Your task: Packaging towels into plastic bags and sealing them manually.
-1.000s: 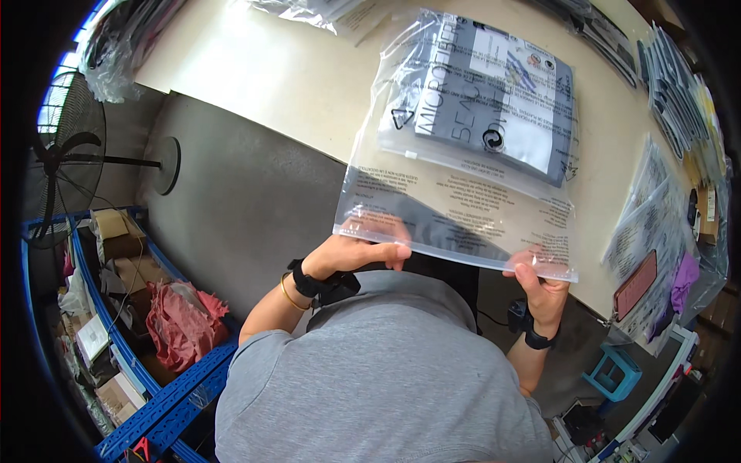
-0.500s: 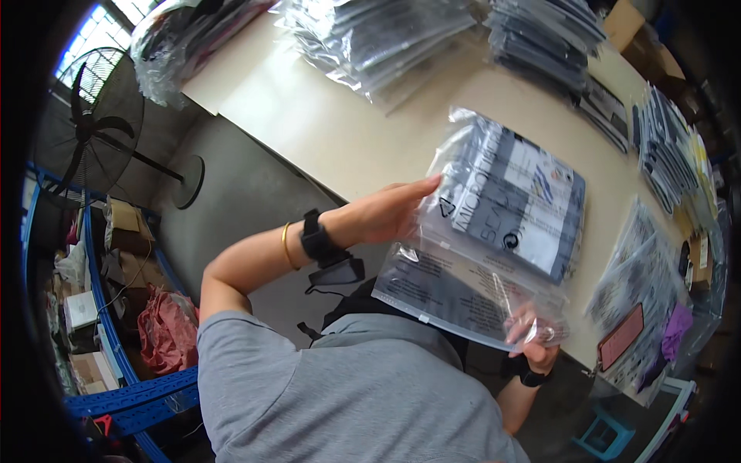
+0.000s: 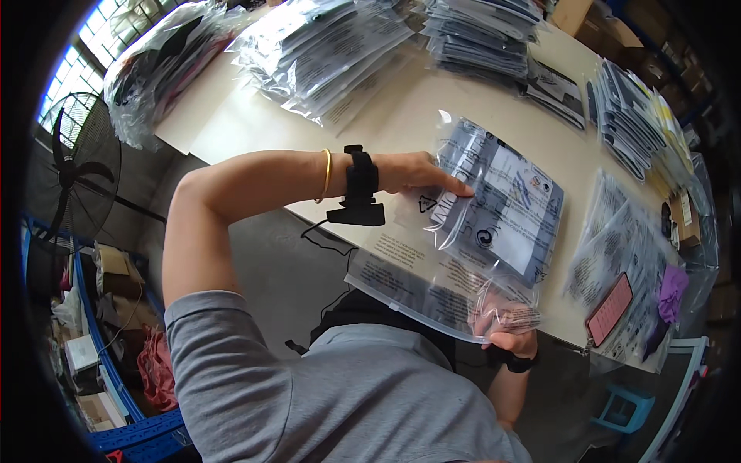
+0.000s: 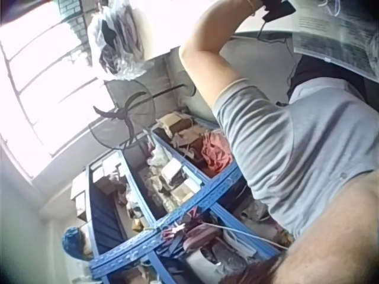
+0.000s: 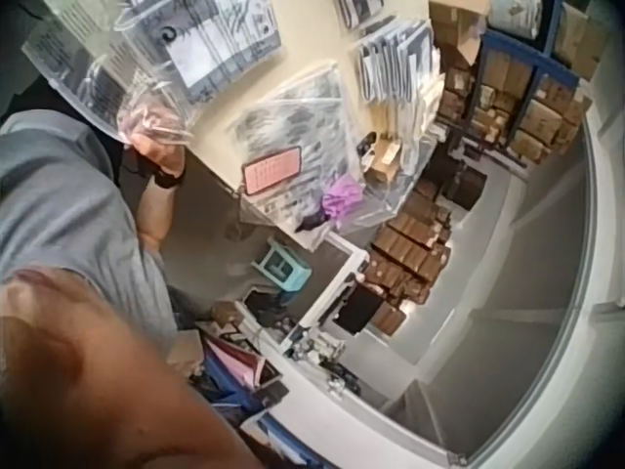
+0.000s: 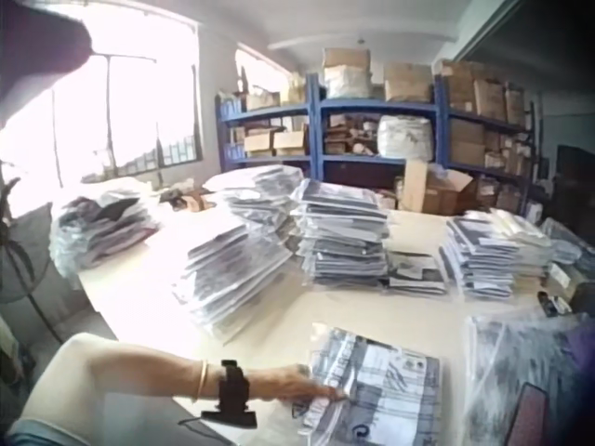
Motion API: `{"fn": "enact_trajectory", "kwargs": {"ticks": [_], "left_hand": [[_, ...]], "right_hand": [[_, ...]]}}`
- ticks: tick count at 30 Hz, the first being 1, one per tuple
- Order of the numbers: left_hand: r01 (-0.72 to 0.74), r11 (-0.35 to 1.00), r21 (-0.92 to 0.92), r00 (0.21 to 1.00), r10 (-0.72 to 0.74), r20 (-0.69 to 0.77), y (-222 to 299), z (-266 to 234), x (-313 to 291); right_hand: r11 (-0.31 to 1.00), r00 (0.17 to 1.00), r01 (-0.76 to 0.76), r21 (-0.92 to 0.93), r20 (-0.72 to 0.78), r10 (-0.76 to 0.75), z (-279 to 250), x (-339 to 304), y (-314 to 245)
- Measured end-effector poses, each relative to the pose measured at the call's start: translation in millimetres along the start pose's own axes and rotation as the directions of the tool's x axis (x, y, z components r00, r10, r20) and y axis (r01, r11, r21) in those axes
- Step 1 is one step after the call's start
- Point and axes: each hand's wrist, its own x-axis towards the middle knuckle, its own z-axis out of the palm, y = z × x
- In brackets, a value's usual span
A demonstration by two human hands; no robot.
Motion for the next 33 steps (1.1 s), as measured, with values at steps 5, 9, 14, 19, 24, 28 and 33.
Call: {"fn": "enact_trajectory", "kwargs": {"ticks": [5, 9, 14, 19, 24, 28, 33], "left_hand": [[-0.097, 0.982, -0.164, 0.995, 0.095, -0.02, -8, 11, 19], [-0.234, 0.928, -0.289, 0.971, 0.206, -0.124, 5, 19, -14], [-0.261, 0.952, -0.163, 0.902, 0.18, -0.393, 28, -32, -93], [-0.633, 0.579, 0.514, 0.383, 0.811, -0.442, 1, -127, -183], [-0.498, 0.506, 0.704, 0.161, 0.852, -0.498, 9, -246, -206], [-0.084, 0.201, 0.976, 0.144, 0.972, -0.188, 2, -349, -178], [-0.504, 0.841, 0.197, 0.338, 0.402, -0.851, 11, -381, -112]], "right_hand": [[0.99, 0.995, -0.077, 0.121, -0.05, 0.084, 2, -11, 0], [0.986, 0.992, 0.127, 0.111, 0.011, -0.129, 1, -2, -2], [0.993, 0.993, 0.114, 0.023, 0.04, -0.115, -4, 0, -2], [0.993, 0.992, 0.113, 0.017, 0.052, -0.114, -9, 4, -1], [0.997, 0.998, 0.05, 0.065, 0.031, -0.052, -6, 7, -5], [0.994, 0.999, 0.03, 0.106, 0.022, -0.033, -6, 7, -7], [0.991, 1.0, 0.008, 0.131, -0.023, -0.005, -6, 8, -6]]}}
